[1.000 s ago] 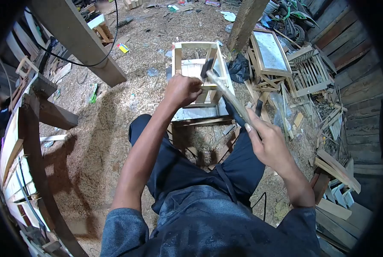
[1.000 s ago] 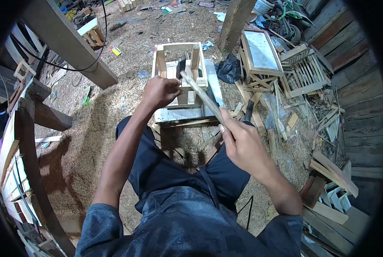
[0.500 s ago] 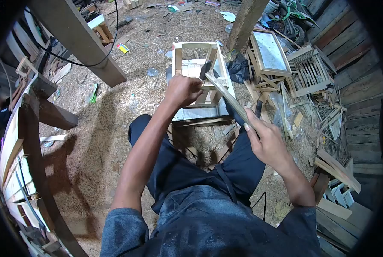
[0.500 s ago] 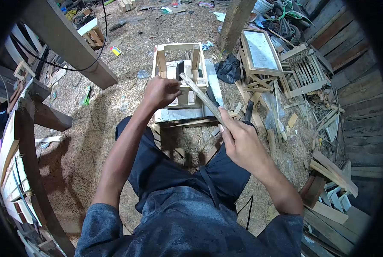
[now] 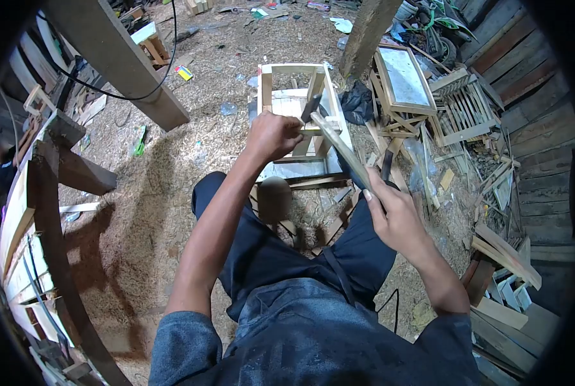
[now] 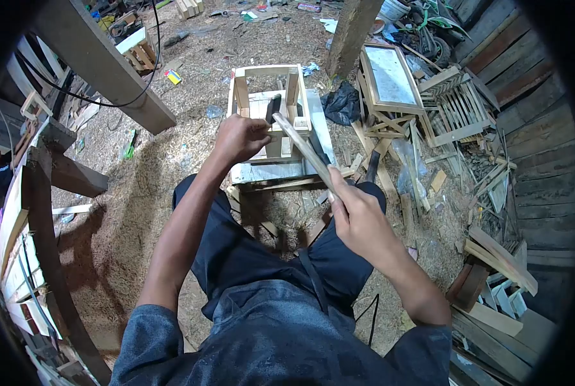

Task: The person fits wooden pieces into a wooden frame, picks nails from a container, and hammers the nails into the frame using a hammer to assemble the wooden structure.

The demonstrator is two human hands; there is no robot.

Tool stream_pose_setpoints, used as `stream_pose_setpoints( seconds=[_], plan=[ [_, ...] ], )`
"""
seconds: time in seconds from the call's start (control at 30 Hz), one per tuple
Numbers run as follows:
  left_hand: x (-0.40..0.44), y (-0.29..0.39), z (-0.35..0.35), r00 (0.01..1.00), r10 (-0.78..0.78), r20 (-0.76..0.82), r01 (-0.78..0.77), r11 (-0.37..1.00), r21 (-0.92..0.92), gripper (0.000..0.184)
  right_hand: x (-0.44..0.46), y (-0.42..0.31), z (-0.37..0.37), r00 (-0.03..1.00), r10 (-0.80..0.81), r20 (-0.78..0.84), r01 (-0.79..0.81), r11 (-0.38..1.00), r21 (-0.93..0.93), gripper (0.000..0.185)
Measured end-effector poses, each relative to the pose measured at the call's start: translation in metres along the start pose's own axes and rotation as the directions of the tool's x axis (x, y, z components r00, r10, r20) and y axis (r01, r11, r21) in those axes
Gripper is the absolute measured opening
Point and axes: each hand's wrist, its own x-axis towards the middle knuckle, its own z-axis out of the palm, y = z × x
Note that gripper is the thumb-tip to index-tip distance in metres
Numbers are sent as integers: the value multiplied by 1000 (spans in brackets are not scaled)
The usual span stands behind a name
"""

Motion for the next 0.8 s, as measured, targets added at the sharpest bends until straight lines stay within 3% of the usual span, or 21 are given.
stream_pose_setpoints(
  seconds=[0.07, 0.13, 0.17, 0.2, 0.27, 0.33, 0.4, 0.43, 0.47, 0.53, 0.6, 0.67, 0.73, 0.8],
  plan=[
    [0, 1, 0, 1000, -8, 14, 8, 1000, 1, 24, 2, -3, -4, 998, 49, 44, -48, 999, -12, 49],
    [1, 0, 2, 1000, -9, 8, 9, 1000, -19, 24, 2, -5, 2, 967, -54, -250, 64, 997, 33, 49],
    [0, 0, 2, 1000, -10, 3, 10, 999, -37, 24, 2, -7, 4, 961, 2, -278, 29, 994, 105, 50],
    [0, -1, 2, 1000, -9, -2, 9, 999, -52, 25, 1, -7, 2, 961, 2, -276, 28, 994, 108, 50],
    [-1, 0, 1, 1000, -6, -4, 6, 1000, -27, 25, 1, -6, -5, 998, 61, 36, -62, 997, 34, 49],
    [2, 1, 2, 1000, 7, -8, -7, 1000, -6, 25, 5, -5, -8, 1000, -1, 27, 0, 1000, 17, 49],
    [0, -1, 4, 1000, 5, -12, -5, 1000, -4, 26, 8, -15, -6, 976, 63, -210, -34, 990, 138, 47],
    [-1, -2, 4, 1000, 17, -12, -17, 1000, 1, 27, 7, -13, -2, 956, 17, -292, 23, 991, 135, 46],
    [-1, -2, 4, 1000, 15, -12, -15, 1000, 2, 27, 7, -13, -2, 957, 17, -291, 24, 990, 137, 46],
    [-1, 2, 1, 999, -46, 15, 47, 998, -49, 22, 2, -12, -8, 995, 101, 23, -101, 995, -2, 45],
    [0, 3, 0, 1000, -29, 4, 29, 999, -43, 22, 4, -1, -4, 999, 11, -45, -10, 1000, 15, 44],
    [0, -1, 1, 1000, 13, 23, -12, 1000, -19, 27, 7, -7, -2, 964, 12, -266, 19, 993, 114, 44],
    [0, -2, 0, 992, 126, 24, -127, 988, 93, 22, 5, -6, -2, 961, 6, -275, 21, 995, 94, 45],
    [2, -3, 0, 990, 129, 53, -134, 983, 129, 21, 3, 2, -1, 997, -35, -74, 38, 998, 41, 46]
  ],
)
